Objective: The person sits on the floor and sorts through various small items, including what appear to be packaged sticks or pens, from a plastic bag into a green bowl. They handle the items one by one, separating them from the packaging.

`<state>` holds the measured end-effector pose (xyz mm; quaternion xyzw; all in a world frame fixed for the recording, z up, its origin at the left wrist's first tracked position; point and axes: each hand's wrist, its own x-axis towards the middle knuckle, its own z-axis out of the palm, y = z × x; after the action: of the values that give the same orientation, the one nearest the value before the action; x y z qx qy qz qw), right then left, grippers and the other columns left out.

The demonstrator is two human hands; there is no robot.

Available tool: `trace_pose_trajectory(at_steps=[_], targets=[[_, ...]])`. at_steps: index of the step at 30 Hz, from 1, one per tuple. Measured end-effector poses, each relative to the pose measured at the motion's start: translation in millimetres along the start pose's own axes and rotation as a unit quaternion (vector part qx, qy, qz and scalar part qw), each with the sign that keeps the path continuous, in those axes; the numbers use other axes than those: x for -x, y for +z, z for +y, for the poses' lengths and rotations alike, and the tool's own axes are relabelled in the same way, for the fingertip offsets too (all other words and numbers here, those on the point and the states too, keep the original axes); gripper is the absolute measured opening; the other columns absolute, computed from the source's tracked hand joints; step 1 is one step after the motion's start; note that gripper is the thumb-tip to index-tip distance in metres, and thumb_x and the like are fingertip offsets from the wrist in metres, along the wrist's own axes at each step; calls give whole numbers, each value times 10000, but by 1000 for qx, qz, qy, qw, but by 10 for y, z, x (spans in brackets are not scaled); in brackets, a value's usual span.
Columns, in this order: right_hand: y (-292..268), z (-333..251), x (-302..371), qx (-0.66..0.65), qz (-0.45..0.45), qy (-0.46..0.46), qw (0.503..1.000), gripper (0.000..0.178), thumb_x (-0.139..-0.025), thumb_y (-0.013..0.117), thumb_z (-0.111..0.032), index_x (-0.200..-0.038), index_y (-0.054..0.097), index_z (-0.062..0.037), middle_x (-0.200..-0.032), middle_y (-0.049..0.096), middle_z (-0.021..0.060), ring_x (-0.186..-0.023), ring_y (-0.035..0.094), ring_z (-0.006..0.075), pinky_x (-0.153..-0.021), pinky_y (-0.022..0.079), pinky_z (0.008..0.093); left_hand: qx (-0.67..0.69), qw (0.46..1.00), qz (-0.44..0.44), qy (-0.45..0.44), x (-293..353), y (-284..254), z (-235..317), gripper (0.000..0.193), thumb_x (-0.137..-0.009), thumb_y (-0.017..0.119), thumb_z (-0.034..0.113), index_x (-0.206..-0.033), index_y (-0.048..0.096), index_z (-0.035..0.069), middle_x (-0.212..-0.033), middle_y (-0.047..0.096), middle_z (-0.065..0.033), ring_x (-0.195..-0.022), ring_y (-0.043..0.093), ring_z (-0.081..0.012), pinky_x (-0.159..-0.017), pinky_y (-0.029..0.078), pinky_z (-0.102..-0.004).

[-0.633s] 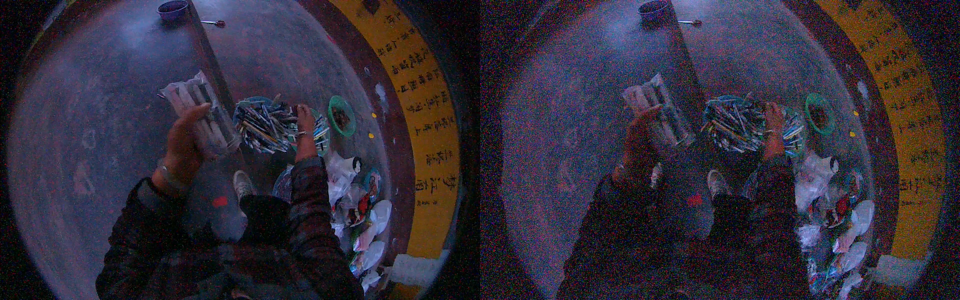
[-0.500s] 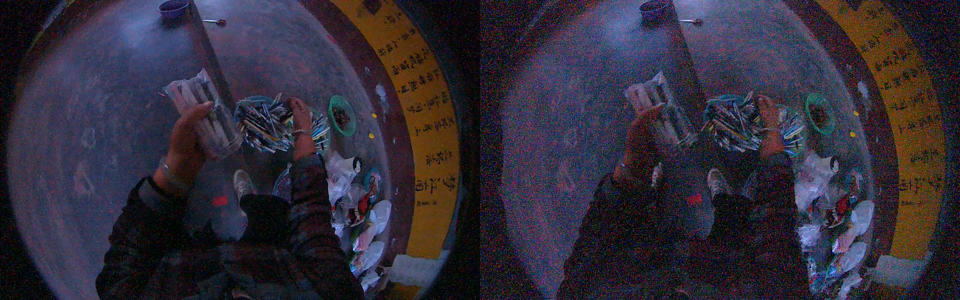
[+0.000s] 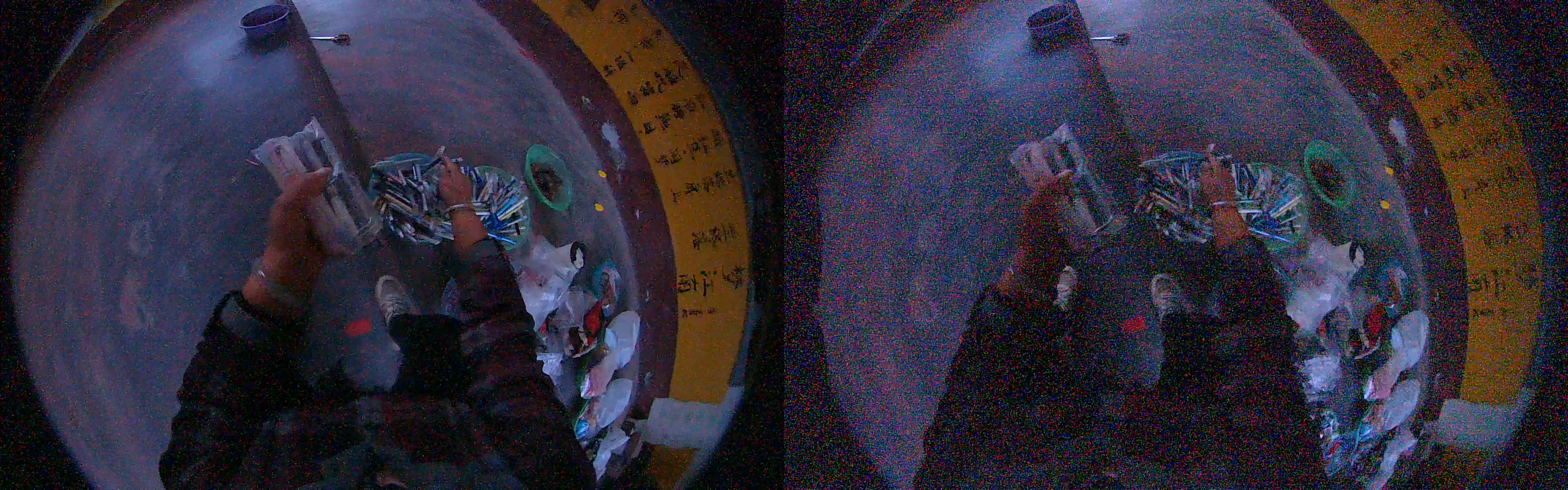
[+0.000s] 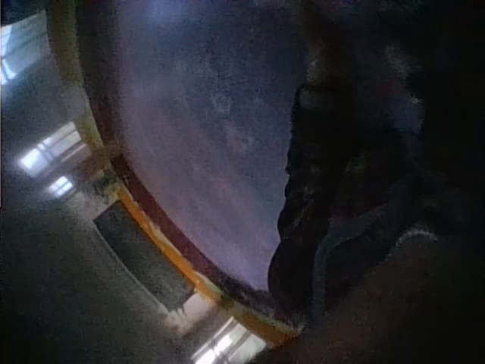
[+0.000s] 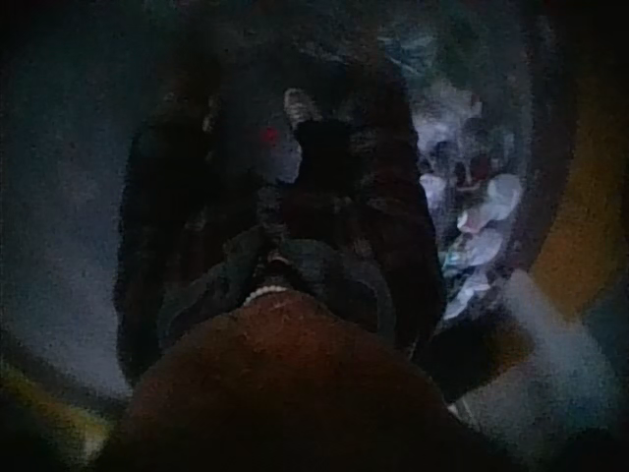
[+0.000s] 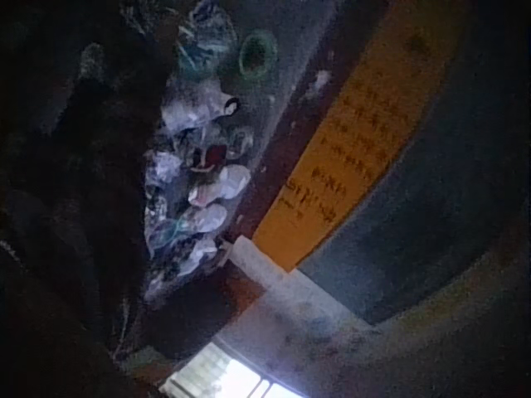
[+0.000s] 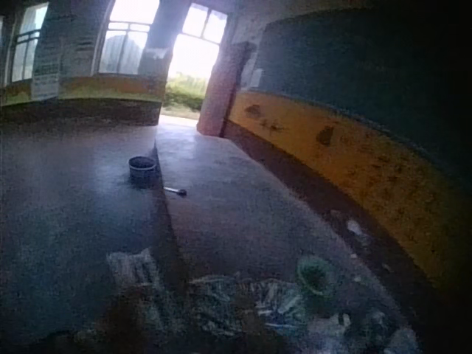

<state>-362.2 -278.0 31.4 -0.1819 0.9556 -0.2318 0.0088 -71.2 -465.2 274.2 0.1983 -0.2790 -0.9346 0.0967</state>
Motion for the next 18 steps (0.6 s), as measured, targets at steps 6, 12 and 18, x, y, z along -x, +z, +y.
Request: trace_pose_trajectory(at_steps=[6,12,18], targets=[[-365,967,-93,-171,164,-24,971,317,-814,480,-319,-1093,547,-182,-1019,579,108,-865,569,297,-731,460,375,-28,997,-41,62,-31,-57,-235,300,-727,580,275,-959,498,105,-819,535,-25,-780,538,-187,-671,457,-348],[-469,1662,469,-3,79,172,982,324,-682,601,-192,-1002,596,-143,-960,586,112,-886,557,263,-770,441,370,-19,1000,13,20,-131,-19,-244,267,-737,572,257,-946,503,106,-814,544,-32,-752,545,-189,-670,457,-347],[-583,736,503,241,-67,-33,968,559,-663,601,-127,-1195,436,-154,-1092,506,112,-1006,470,307,-807,424,390,-29,998,45,43,-142,-225,-314,247,-744,571,238,-937,507,97,-811,543,-29,-743,544,-187,-656,457,-347]])
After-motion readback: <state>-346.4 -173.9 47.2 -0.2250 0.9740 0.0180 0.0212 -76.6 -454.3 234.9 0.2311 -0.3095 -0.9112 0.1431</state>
